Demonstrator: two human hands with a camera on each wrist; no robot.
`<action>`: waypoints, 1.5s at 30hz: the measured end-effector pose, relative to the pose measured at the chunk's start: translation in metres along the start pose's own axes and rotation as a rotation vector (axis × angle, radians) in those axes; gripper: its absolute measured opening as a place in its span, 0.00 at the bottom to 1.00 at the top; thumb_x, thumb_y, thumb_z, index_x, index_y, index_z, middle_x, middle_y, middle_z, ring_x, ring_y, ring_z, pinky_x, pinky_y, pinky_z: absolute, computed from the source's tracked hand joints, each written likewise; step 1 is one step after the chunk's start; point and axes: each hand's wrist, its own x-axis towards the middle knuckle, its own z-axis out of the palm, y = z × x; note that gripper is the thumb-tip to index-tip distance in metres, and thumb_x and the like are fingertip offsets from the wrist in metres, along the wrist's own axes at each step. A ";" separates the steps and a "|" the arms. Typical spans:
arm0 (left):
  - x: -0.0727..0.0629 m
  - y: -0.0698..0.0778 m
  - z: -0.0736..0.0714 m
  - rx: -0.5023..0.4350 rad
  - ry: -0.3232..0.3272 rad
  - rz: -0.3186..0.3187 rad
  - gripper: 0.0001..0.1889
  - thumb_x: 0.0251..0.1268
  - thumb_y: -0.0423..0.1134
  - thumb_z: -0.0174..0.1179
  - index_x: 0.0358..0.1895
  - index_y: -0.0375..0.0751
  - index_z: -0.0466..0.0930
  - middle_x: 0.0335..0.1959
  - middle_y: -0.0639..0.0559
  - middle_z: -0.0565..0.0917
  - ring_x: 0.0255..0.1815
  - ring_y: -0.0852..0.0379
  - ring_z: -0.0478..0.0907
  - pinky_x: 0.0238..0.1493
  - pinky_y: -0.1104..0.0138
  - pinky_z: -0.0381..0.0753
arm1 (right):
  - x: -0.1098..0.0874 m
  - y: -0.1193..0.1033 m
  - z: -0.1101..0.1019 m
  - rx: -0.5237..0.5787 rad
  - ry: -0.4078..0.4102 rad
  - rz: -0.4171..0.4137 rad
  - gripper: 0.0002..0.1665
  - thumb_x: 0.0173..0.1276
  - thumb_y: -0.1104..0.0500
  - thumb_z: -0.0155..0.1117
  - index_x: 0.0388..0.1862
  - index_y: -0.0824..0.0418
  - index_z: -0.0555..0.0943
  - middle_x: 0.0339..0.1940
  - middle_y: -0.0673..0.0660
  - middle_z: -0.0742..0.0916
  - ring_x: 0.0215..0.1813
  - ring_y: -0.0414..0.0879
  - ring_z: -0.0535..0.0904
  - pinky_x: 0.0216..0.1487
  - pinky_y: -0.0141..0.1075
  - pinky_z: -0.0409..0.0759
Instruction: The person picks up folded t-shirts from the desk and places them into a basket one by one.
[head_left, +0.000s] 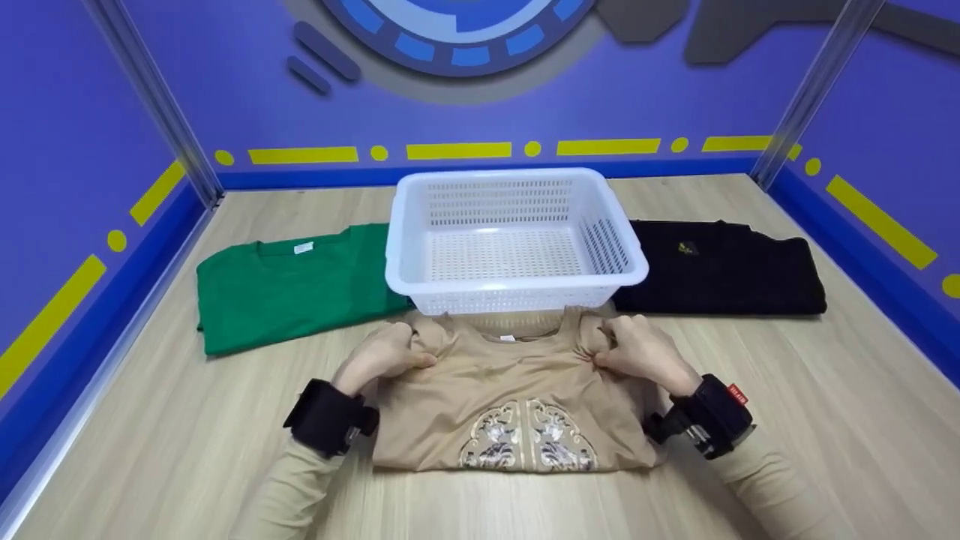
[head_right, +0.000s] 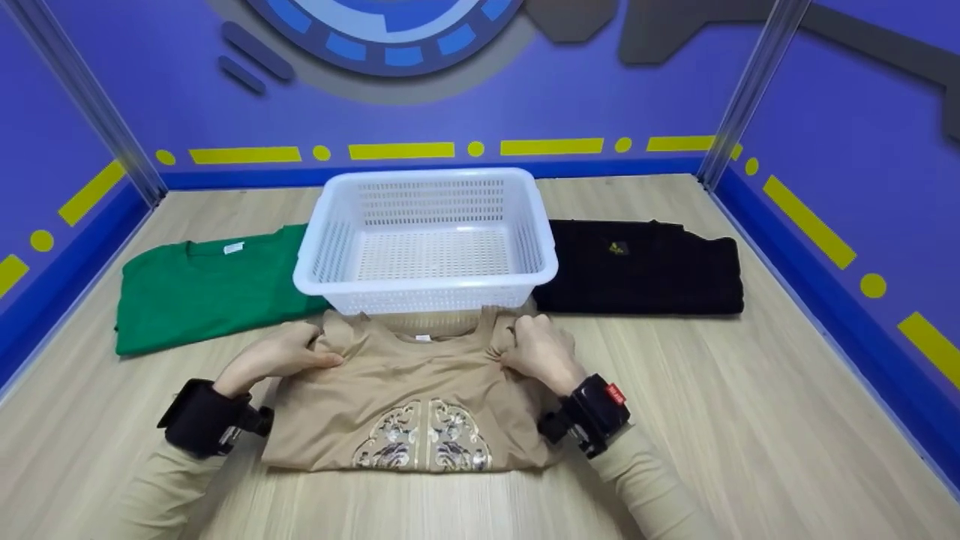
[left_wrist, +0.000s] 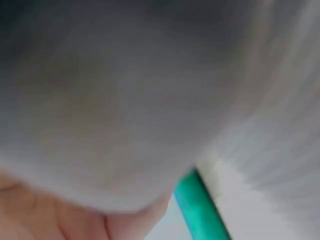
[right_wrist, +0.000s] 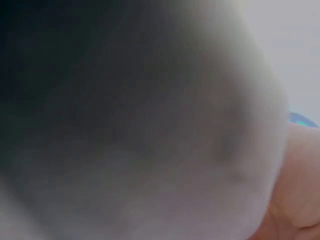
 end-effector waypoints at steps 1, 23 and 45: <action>-0.001 0.001 -0.002 -0.012 -0.013 0.001 0.22 0.53 0.44 0.67 0.12 0.50 0.61 0.12 0.60 0.62 0.17 0.60 0.62 0.20 0.72 0.60 | -0.001 0.000 -0.002 0.008 -0.010 -0.010 0.11 0.47 0.59 0.69 0.18 0.57 0.73 0.18 0.50 0.76 0.20 0.43 0.72 0.19 0.33 0.67; -0.040 0.014 -0.049 -0.096 -0.012 0.211 0.20 0.50 0.41 0.69 0.43 0.33 0.76 0.37 0.44 0.82 0.37 0.55 0.77 0.37 0.66 0.76 | -0.029 -0.018 -0.064 0.112 0.167 -0.235 0.13 0.47 0.62 0.73 0.21 0.56 0.75 0.18 0.44 0.73 0.22 0.34 0.66 0.24 0.27 0.65; -0.040 0.018 -0.056 -0.254 0.357 0.232 0.14 0.56 0.42 0.68 0.31 0.38 0.72 0.22 0.54 0.64 0.26 0.59 0.63 0.27 0.71 0.57 | -0.030 -0.016 -0.077 0.276 0.545 -0.193 0.12 0.46 0.62 0.79 0.26 0.59 0.82 0.19 0.41 0.77 0.24 0.30 0.69 0.25 0.22 0.64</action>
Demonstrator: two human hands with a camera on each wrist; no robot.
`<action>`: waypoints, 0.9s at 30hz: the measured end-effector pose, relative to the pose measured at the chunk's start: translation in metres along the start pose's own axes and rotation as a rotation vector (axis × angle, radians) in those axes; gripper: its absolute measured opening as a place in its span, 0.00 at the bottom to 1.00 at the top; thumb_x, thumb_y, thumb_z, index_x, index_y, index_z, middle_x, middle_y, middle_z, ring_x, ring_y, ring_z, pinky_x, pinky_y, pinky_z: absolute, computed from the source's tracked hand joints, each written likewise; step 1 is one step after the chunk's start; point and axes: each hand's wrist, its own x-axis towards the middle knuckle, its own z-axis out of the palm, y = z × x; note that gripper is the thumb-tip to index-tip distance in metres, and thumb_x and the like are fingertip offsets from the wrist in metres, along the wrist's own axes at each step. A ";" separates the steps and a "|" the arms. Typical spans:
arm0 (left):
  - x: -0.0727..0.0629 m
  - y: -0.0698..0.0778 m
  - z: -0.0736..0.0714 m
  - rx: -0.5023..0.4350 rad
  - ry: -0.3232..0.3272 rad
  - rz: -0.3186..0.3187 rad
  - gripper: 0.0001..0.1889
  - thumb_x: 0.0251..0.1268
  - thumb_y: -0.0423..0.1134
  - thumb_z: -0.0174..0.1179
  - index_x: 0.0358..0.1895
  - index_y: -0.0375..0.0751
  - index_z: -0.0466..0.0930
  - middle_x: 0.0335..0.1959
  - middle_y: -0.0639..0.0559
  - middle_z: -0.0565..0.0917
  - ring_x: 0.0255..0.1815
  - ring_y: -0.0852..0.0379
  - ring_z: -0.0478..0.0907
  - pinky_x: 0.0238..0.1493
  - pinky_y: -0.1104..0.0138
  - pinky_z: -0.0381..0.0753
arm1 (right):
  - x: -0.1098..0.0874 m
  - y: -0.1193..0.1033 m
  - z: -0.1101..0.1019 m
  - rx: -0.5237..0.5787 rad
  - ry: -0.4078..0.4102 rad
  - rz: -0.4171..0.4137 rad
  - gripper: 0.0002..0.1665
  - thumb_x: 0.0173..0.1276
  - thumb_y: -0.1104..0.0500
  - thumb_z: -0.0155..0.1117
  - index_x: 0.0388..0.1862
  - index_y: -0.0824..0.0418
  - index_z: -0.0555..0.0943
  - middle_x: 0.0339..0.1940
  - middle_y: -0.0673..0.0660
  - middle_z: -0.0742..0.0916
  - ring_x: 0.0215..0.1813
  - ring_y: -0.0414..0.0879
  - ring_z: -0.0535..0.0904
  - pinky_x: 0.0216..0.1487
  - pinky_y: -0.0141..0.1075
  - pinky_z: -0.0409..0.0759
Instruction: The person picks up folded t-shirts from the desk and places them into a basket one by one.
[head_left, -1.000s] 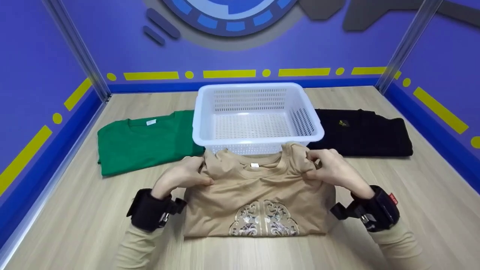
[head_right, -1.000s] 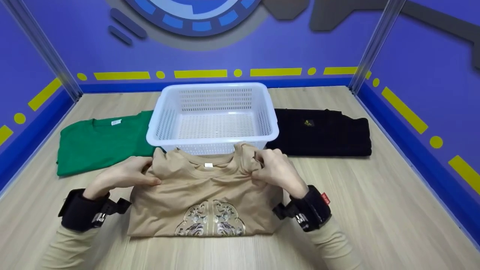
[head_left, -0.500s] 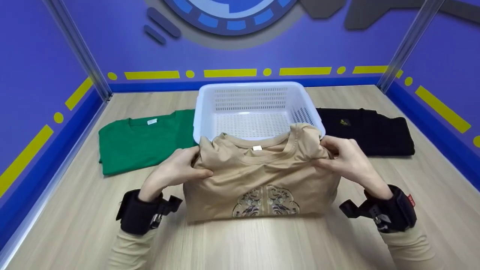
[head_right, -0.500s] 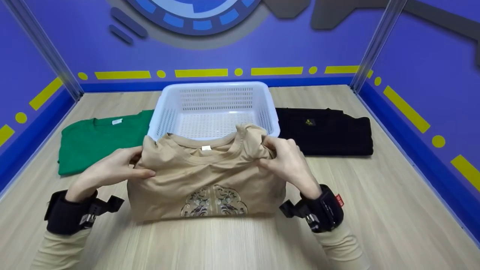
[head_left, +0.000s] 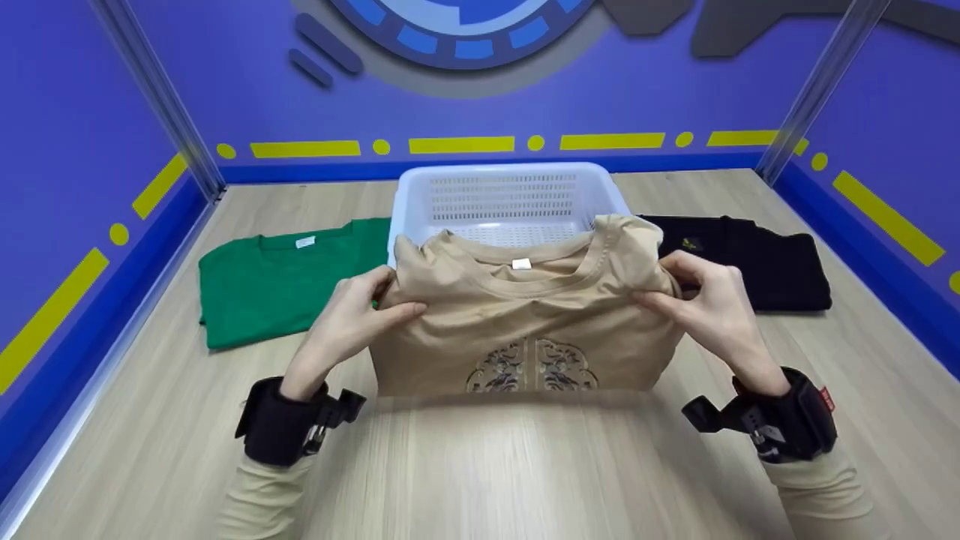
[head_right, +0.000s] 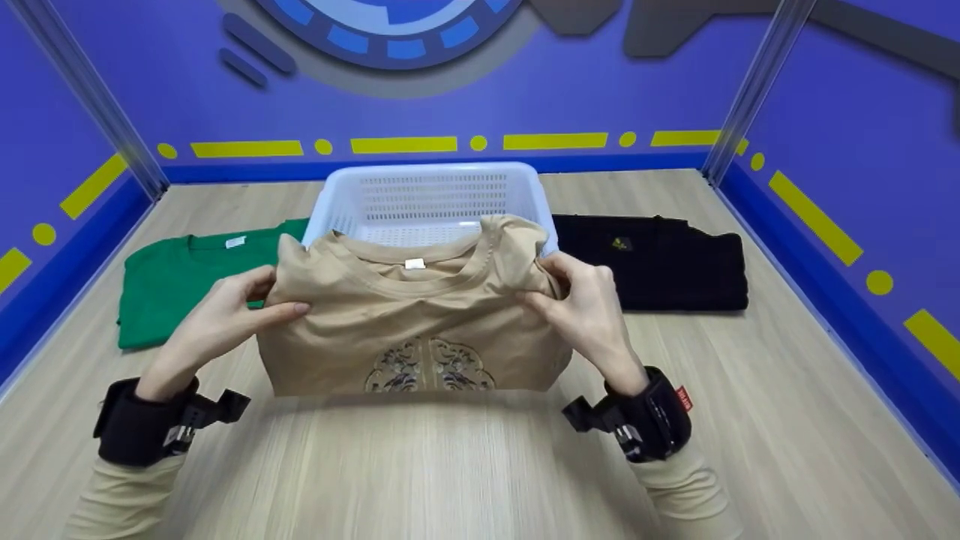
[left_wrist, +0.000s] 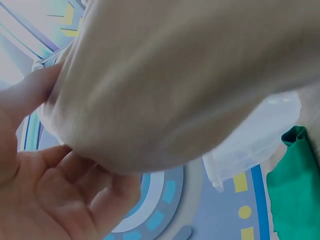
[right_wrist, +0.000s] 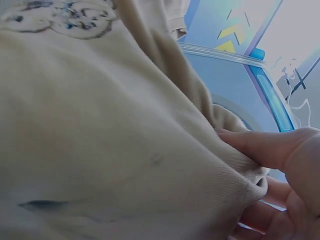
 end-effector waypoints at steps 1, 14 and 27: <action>0.001 0.000 0.001 -0.013 0.016 -0.002 0.14 0.56 0.42 0.68 0.32 0.38 0.73 0.22 0.54 0.64 0.26 0.58 0.64 0.27 0.71 0.57 | 0.000 0.000 0.000 0.003 0.014 0.006 0.11 0.46 0.63 0.78 0.27 0.60 0.82 0.20 0.40 0.78 0.25 0.29 0.69 0.25 0.21 0.65; 0.008 -0.005 0.013 -0.141 0.186 0.031 0.15 0.59 0.40 0.66 0.46 0.37 0.78 0.38 0.44 0.86 0.37 0.54 0.80 0.33 0.70 0.72 | 0.001 0.003 0.003 0.053 0.178 0.006 0.11 0.47 0.65 0.77 0.31 0.59 0.86 0.20 0.35 0.79 0.24 0.27 0.70 0.24 0.18 0.65; 0.009 -0.005 0.020 -0.169 0.236 -0.009 0.15 0.61 0.43 0.64 0.44 0.37 0.78 0.35 0.44 0.84 0.32 0.55 0.78 0.30 0.70 0.72 | 0.001 0.002 0.004 0.049 0.211 -0.052 0.10 0.47 0.68 0.76 0.30 0.63 0.86 0.22 0.34 0.80 0.23 0.26 0.70 0.26 0.19 0.65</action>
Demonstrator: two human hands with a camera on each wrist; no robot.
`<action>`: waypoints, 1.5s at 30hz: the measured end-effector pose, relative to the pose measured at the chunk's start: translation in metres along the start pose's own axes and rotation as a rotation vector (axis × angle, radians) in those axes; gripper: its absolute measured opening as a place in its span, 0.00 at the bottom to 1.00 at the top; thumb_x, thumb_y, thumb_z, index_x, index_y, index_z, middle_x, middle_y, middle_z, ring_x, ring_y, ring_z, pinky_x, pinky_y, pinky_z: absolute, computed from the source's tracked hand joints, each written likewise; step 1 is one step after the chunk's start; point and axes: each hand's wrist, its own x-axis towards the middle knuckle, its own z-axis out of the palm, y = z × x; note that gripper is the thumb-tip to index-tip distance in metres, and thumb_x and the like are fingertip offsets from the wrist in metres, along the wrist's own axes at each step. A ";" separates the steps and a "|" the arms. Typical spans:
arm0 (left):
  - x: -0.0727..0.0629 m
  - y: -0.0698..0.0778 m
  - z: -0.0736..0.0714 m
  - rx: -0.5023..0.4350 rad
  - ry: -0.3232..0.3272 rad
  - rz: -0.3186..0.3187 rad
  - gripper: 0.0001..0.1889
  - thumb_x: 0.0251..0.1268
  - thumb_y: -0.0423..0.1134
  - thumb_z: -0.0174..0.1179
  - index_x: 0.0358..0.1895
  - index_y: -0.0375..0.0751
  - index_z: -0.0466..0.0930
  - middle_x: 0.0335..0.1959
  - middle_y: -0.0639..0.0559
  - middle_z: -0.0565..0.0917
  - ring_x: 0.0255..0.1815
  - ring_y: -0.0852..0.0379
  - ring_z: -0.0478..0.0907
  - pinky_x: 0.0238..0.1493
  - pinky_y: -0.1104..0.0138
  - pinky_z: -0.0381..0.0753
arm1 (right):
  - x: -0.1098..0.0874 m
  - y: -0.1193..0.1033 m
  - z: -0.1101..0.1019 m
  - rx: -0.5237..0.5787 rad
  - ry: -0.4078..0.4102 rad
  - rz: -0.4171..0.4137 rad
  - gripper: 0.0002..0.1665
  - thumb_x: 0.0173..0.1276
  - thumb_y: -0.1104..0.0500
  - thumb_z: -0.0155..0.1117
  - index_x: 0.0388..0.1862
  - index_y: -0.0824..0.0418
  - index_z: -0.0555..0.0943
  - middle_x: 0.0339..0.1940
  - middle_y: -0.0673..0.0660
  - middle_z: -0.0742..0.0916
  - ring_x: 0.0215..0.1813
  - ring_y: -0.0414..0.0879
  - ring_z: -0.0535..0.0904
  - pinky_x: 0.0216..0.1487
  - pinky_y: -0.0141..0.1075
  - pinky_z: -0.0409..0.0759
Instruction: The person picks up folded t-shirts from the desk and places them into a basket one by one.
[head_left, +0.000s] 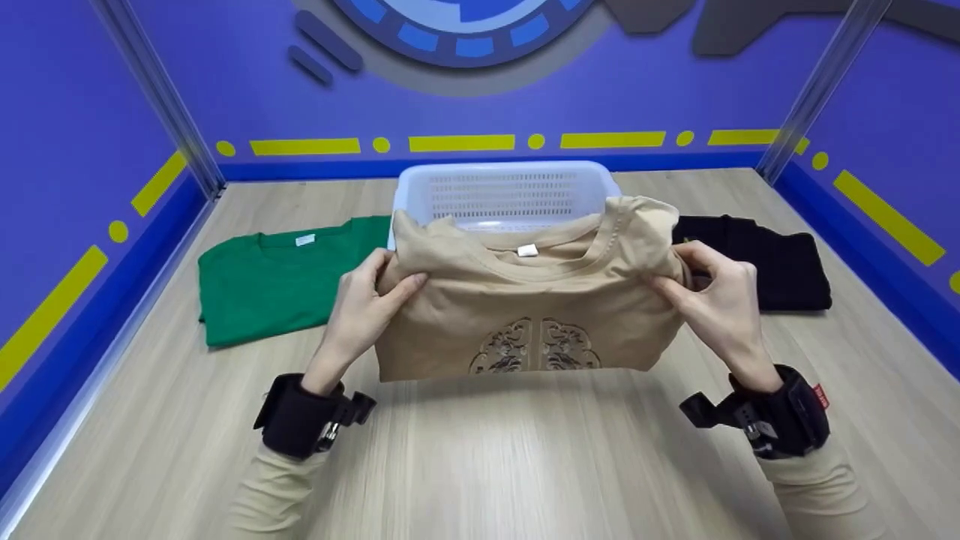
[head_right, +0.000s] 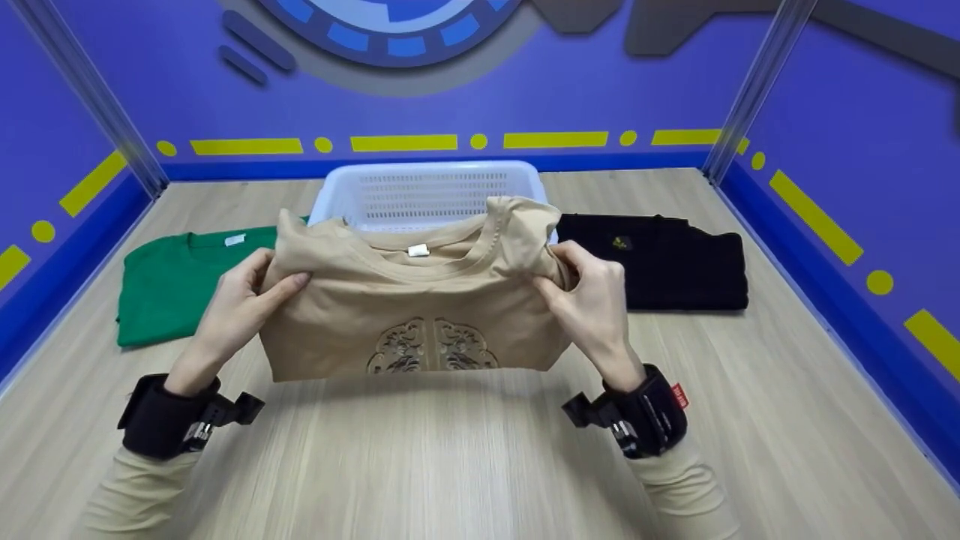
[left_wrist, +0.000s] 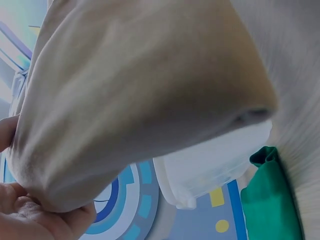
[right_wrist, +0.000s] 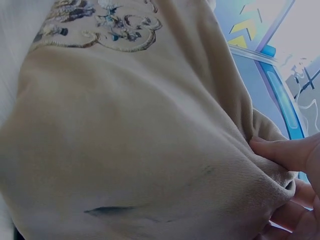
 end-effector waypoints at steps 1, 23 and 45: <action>0.000 0.000 0.000 0.000 0.002 0.001 0.15 0.61 0.43 0.64 0.44 0.37 0.78 0.34 0.44 0.84 0.32 0.55 0.78 0.30 0.70 0.72 | 0.000 0.000 0.000 -0.002 0.000 -0.003 0.11 0.46 0.69 0.76 0.30 0.63 0.86 0.22 0.34 0.79 0.23 0.26 0.70 0.25 0.19 0.65; 0.029 0.017 -0.010 -0.042 0.000 0.039 0.17 0.63 0.44 0.62 0.50 0.36 0.75 0.41 0.41 0.83 0.38 0.50 0.80 0.37 0.66 0.74 | 0.042 -0.009 -0.006 -0.024 0.000 0.045 0.09 0.52 0.67 0.72 0.34 0.65 0.86 0.20 0.31 0.76 0.24 0.27 0.69 0.26 0.18 0.66; 0.106 0.029 -0.010 -0.146 0.062 -0.026 0.19 0.68 0.46 0.57 0.56 0.40 0.69 0.51 0.46 0.78 0.51 0.53 0.75 0.52 0.66 0.71 | 0.120 -0.005 0.030 -0.064 0.089 0.082 0.10 0.58 0.65 0.67 0.40 0.66 0.85 0.25 0.47 0.81 0.27 0.30 0.68 0.31 0.23 0.63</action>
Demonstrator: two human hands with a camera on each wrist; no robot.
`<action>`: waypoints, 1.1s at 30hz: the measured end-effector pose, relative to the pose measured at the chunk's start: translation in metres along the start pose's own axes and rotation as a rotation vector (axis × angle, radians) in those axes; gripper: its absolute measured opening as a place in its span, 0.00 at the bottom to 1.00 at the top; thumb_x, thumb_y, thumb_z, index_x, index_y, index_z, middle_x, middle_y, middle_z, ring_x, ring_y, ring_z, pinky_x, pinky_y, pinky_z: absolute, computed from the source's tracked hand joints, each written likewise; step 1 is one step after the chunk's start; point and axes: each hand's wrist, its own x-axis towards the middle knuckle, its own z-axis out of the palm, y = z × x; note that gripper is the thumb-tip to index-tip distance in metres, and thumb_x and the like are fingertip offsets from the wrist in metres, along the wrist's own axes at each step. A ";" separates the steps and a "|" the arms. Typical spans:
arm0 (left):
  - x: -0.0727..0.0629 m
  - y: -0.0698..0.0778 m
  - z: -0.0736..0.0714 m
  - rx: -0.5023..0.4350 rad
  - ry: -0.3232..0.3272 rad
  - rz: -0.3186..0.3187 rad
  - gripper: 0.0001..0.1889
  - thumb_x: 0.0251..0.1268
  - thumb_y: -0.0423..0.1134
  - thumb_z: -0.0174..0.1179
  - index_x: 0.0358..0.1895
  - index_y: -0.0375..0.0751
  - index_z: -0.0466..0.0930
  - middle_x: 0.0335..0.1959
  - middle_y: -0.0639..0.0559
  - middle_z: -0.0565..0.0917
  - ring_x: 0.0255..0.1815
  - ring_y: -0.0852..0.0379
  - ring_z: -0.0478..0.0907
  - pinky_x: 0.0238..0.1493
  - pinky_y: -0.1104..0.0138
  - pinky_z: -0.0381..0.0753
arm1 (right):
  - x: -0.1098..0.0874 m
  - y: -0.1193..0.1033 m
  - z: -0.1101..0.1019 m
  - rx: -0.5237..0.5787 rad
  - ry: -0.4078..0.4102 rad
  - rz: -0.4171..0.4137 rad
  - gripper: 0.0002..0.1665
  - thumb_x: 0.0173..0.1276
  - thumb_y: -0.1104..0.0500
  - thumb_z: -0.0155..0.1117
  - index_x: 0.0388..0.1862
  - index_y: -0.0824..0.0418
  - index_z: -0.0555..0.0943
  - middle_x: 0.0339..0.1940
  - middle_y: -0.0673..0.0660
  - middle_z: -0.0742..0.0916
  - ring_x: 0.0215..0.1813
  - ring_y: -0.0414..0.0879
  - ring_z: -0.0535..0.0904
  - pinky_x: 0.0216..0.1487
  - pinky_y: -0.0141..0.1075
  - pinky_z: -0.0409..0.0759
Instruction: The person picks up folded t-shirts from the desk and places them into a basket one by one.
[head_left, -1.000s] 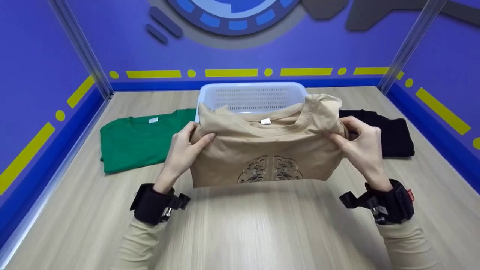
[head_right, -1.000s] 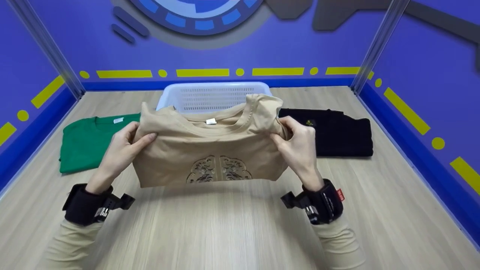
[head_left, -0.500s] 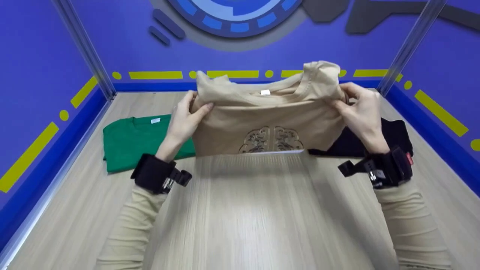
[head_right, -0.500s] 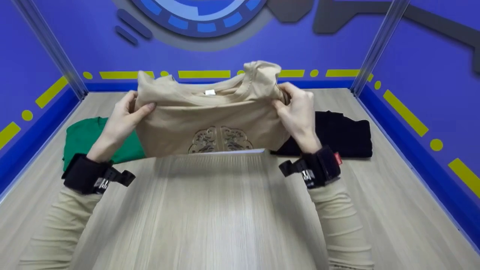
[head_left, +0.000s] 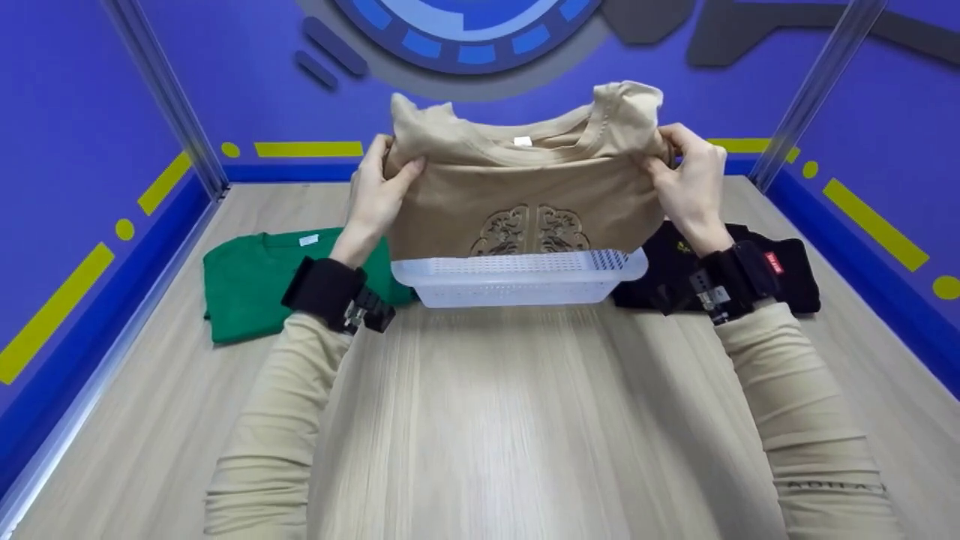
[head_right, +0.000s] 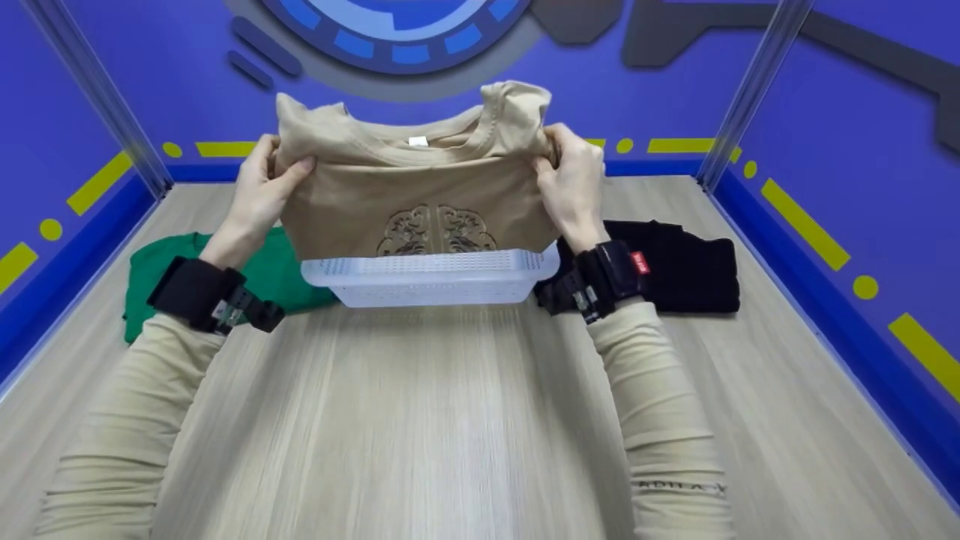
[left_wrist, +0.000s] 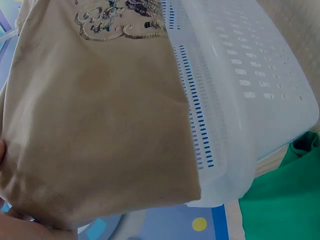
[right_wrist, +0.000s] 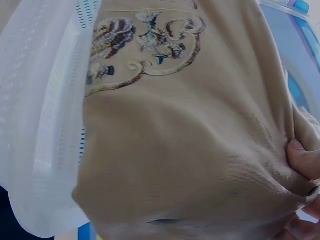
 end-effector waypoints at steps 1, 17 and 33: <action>0.000 0.000 0.001 -0.003 0.006 0.000 0.20 0.68 0.46 0.57 0.56 0.40 0.70 0.51 0.46 0.78 0.51 0.53 0.75 0.53 0.66 0.71 | 0.000 0.000 0.001 0.000 0.006 0.000 0.10 0.58 0.65 0.67 0.39 0.67 0.84 0.26 0.50 0.82 0.27 0.30 0.67 0.31 0.23 0.63; 0.004 -0.041 0.026 -0.019 -0.017 -0.078 0.17 0.68 0.42 0.57 0.54 0.38 0.70 0.51 0.43 0.79 0.51 0.50 0.75 0.52 0.64 0.72 | -0.018 0.040 0.046 -0.025 -0.104 0.040 0.12 0.60 0.64 0.67 0.42 0.68 0.82 0.28 0.59 0.82 0.28 0.41 0.68 0.29 0.24 0.61; -0.003 -0.072 0.058 0.257 0.067 -0.128 0.18 0.65 0.42 0.59 0.53 0.35 0.74 0.50 0.37 0.82 0.51 0.42 0.79 0.51 0.54 0.76 | -0.040 0.062 0.076 -0.113 -0.247 0.108 0.10 0.58 0.66 0.66 0.38 0.67 0.79 0.35 0.65 0.85 0.37 0.54 0.76 0.36 0.41 0.68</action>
